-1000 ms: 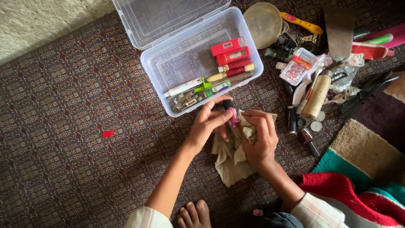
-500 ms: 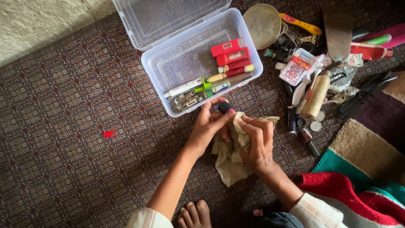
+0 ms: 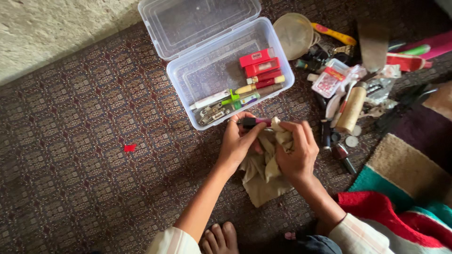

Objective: The person sits on a patterned carpet and wipes several small cosmetic or craft items with a beige cloth. They handle a red rectangular item, a pink tube, and a black tube, wiping each one and placing them into a clear plastic storage box. Other tools and supplies are scattered on the floor nearby.

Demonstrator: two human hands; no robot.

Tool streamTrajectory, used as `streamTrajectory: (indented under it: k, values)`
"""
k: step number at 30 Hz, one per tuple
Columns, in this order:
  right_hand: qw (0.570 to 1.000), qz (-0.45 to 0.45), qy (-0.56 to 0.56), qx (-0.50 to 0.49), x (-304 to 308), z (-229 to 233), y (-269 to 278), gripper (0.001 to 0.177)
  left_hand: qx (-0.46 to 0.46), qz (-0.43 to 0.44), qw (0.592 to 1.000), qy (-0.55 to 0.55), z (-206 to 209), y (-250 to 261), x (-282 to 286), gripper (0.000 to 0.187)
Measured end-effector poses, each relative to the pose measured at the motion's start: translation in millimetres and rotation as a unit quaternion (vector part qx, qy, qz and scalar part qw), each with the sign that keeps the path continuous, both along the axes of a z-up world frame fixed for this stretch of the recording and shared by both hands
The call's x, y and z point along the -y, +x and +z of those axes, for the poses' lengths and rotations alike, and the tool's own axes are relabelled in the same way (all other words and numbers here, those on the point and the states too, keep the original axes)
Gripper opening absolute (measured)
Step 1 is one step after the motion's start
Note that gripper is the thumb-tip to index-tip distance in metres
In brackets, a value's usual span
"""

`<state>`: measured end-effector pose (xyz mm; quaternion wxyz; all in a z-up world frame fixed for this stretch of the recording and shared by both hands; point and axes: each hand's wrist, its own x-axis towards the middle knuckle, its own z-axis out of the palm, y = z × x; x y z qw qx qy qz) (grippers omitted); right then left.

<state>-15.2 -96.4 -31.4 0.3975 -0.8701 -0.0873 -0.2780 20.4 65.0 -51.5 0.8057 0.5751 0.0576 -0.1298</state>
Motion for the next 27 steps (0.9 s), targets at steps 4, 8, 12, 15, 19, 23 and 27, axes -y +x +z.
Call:
streamTrajectory:
  k: [4,8,12,15,19,23,27]
  values:
    - [0.996,-0.038,0.028,0.073,11.0,10.8,18.3,0.036,0.039,-0.015,0.991,0.125,-9.5,-6.1,1.7,0.033]
    - [0.991,-0.076,0.005,0.112,17.2,12.6,53.8,0.033,0.124,0.006,0.990,0.072,-23.3,-4.7,7.4,0.035]
    - [0.995,-0.031,-0.024,0.091,8.9,0.7,75.8,0.044,0.153,0.019,0.977,0.148,-14.8,-9.5,7.3,0.030]
    - [0.996,-0.004,-0.025,0.087,8.3,-7.7,72.4,0.048,0.111,0.044,0.937,0.329,11.9,-23.5,11.6,0.027]
    - [0.997,-0.022,-0.012,0.067,10.8,-9.8,75.9,0.044,0.256,0.078,0.893,0.361,59.7,-25.0,13.9,0.032]
    - [0.998,-0.031,-0.012,0.053,10.0,-11.4,77.4,0.043,0.259,0.143,0.889,0.348,90.8,-2.8,13.1,0.027]
    - [0.998,-0.031,-0.008,0.054,9.5,-12.5,79.9,0.042,0.322,0.246,0.836,0.370,98.6,32.1,0.9,0.026]
